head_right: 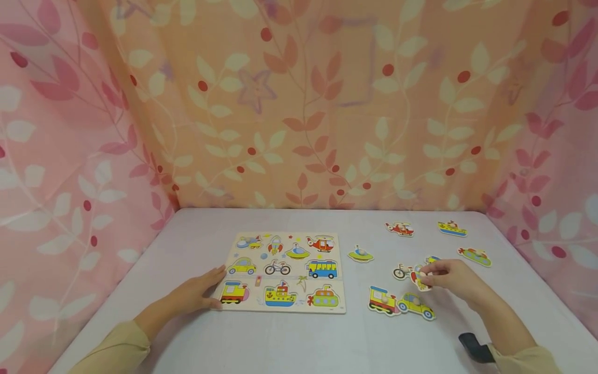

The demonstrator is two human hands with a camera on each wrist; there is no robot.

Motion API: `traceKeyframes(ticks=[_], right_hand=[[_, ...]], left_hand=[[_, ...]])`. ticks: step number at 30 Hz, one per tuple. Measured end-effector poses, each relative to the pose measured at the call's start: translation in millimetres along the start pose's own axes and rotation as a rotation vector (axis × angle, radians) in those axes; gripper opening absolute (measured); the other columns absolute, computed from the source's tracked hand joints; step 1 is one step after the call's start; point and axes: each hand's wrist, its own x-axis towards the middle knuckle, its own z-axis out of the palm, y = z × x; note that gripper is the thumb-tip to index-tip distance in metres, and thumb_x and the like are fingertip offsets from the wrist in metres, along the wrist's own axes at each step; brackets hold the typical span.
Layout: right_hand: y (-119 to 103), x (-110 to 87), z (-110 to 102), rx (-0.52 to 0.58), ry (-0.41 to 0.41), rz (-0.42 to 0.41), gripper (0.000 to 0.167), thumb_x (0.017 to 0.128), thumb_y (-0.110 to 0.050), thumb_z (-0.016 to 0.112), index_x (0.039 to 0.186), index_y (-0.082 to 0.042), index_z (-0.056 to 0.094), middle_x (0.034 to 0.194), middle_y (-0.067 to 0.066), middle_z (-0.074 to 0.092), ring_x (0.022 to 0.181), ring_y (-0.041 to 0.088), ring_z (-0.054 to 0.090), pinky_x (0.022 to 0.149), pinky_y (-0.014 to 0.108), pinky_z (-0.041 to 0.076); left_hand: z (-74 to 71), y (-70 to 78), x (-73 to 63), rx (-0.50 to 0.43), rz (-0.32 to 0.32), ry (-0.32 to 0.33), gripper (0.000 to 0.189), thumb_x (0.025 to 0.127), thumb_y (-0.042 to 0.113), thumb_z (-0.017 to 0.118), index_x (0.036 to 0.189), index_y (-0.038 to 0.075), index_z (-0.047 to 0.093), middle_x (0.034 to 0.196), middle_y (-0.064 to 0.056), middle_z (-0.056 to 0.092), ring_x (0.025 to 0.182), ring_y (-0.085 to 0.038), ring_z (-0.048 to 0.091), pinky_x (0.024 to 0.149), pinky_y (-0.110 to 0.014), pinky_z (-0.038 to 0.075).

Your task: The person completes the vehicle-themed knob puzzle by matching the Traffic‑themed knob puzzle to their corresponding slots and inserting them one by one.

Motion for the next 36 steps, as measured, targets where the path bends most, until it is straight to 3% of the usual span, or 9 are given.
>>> traceKeyframes(ticks=[21,36], right_hand=[[-33.4,13.4,21.2,0.042,-0.008,-0.034,0.038,0.090,-0.023,0.070,0.111,0.008,0.063,0.086,0.004,0.062,0.082,0.022,0.057,0.074,0.035,0.050],[-57.0,25.5,39.8,0.040,-0.023,0.010,0.037,0.088,-0.025,0.073,0.110,0.004,0.066,0.089,0.003,0.063,0.085,0.022,0.057,0.079,0.041,0.047]], left_hand=[[1.0,-1.1,-0.9,0.005,0.006,0.005,0.094,0.076,0.049,0.077,0.150,0.007,0.037,0.157,-0.010,0.028,0.144,-0.036,0.023,0.111,-0.061,0.022],[2.5,-1.8,1.8,0.009,-0.009,-0.001,0.093,0.077,0.048,0.077,0.150,0.008,0.037,0.158,-0.009,0.029,0.144,-0.033,0.023,0.111,-0.060,0.023]])
